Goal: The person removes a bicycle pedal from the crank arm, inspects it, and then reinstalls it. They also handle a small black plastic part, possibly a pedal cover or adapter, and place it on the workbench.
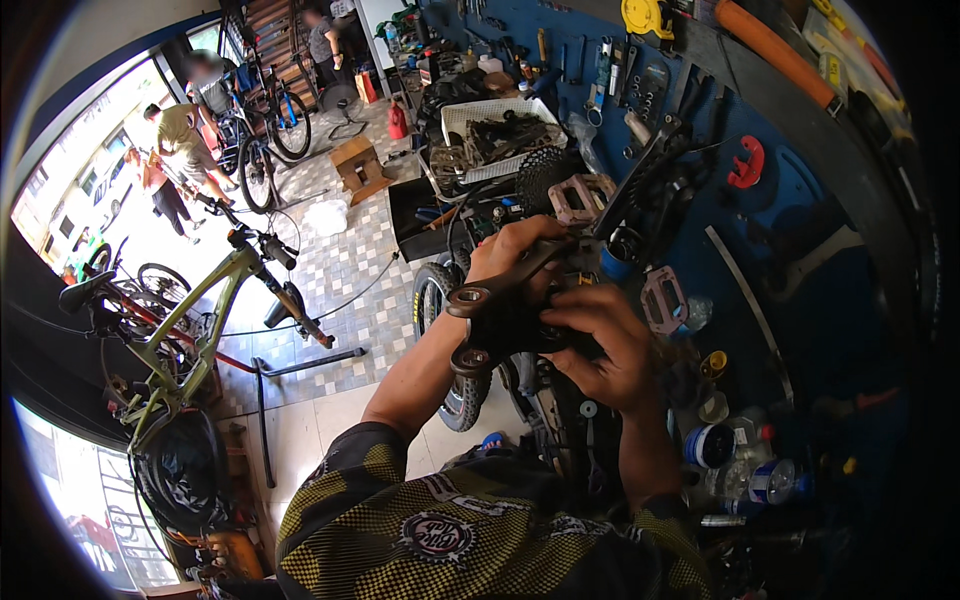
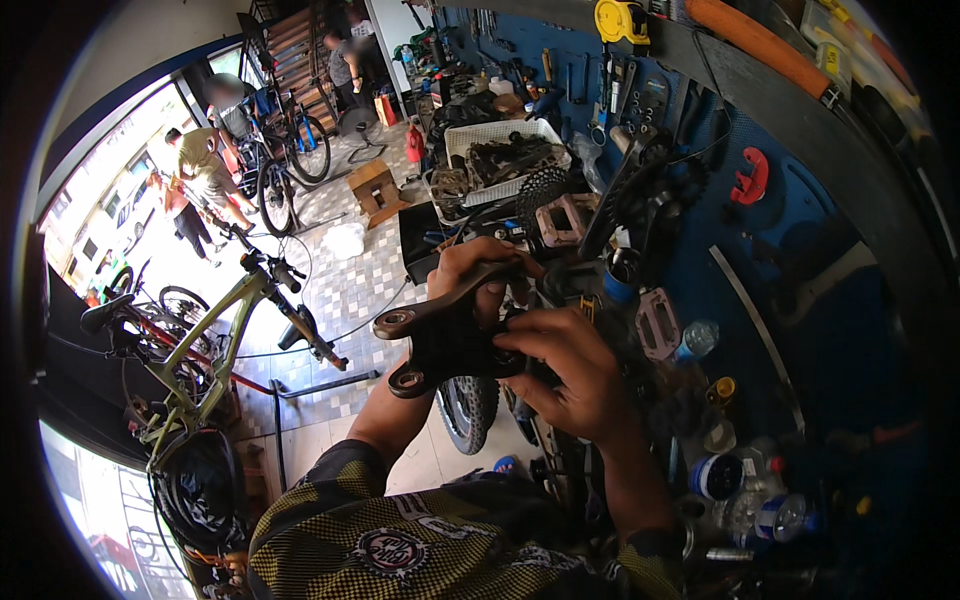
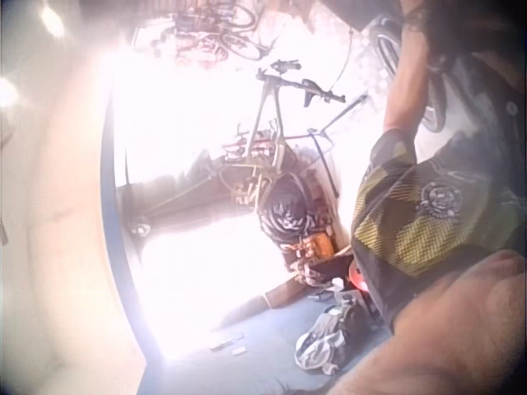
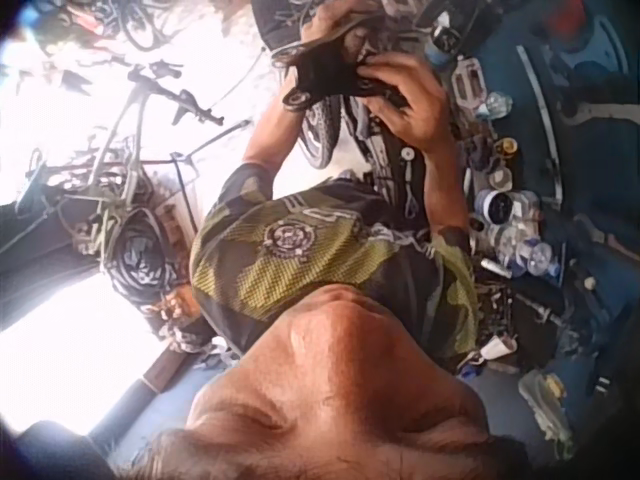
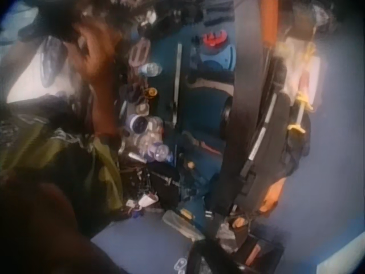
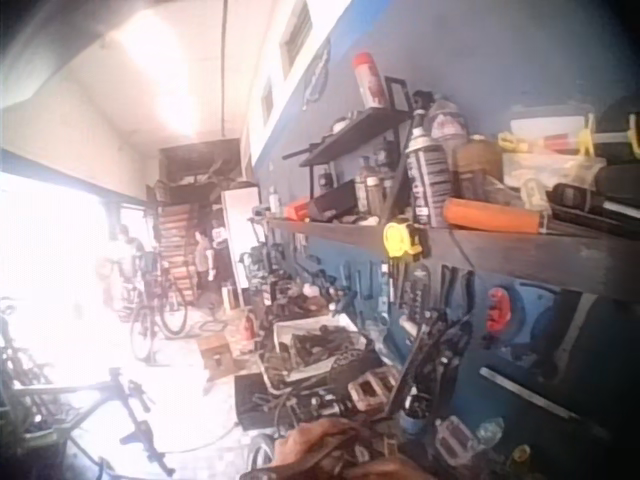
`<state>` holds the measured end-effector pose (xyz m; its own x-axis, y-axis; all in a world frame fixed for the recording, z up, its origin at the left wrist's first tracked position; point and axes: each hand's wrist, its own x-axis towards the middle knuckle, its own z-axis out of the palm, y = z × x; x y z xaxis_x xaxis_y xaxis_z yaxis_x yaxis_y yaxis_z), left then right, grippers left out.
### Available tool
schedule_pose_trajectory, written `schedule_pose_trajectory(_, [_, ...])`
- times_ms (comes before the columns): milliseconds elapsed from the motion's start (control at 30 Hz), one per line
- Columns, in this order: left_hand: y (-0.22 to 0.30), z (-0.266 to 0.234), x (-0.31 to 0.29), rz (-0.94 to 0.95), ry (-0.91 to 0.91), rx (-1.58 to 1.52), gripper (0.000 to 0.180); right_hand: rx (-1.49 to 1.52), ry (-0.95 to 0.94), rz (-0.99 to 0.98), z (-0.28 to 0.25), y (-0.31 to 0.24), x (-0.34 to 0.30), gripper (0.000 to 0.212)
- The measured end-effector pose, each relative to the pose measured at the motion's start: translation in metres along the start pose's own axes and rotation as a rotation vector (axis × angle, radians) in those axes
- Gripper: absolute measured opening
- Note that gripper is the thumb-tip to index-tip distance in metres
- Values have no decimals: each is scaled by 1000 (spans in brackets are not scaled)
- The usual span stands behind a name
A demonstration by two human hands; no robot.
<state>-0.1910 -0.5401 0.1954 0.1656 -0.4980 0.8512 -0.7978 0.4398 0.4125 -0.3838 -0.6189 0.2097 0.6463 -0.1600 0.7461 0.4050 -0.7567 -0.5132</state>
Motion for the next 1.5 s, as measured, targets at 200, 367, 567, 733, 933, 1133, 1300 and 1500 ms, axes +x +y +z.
schedule_pose_trajectory(200, [3, -5, 2, 81, -17, -7, 31, 25, -34, -15, -2, 5, -3, 39])
schedule_pose_trajectory(367, [8, -11, 2, 108, -85, -27, 54, 65, -51, -29, -7, 6, -5, 35])
schedule_pose_trajectory(567, [19, -10, 10, 154, -113, -9, 54, 97, -57, -27, -13, 9, -8, 33])
schedule_pose_trajectory(733, [19, -9, 9, 141, -79, 47, 29, 100, -21, -41, -12, 4, -1, 35])
schedule_pose_trajectory(933, [17, -9, 9, 103, -143, 62, 50, 14, -88, -80, -17, 8, -2, 44])
schedule_pose_trajectory(1133, [14, -6, 5, 4, -63, 43, 47, 67, 2, -20, -18, 7, -6, 49])
schedule_pose_trajectory(1300, [9, -9, -3, -95, -22, 22, 42, 110, 86, 256, -23, 36, -44, 46])
schedule_pose_trajectory(1500, [-15, -8, -16, -174, 24, -129, 30, -136, -353, 614, 28, 134, -122, 70])
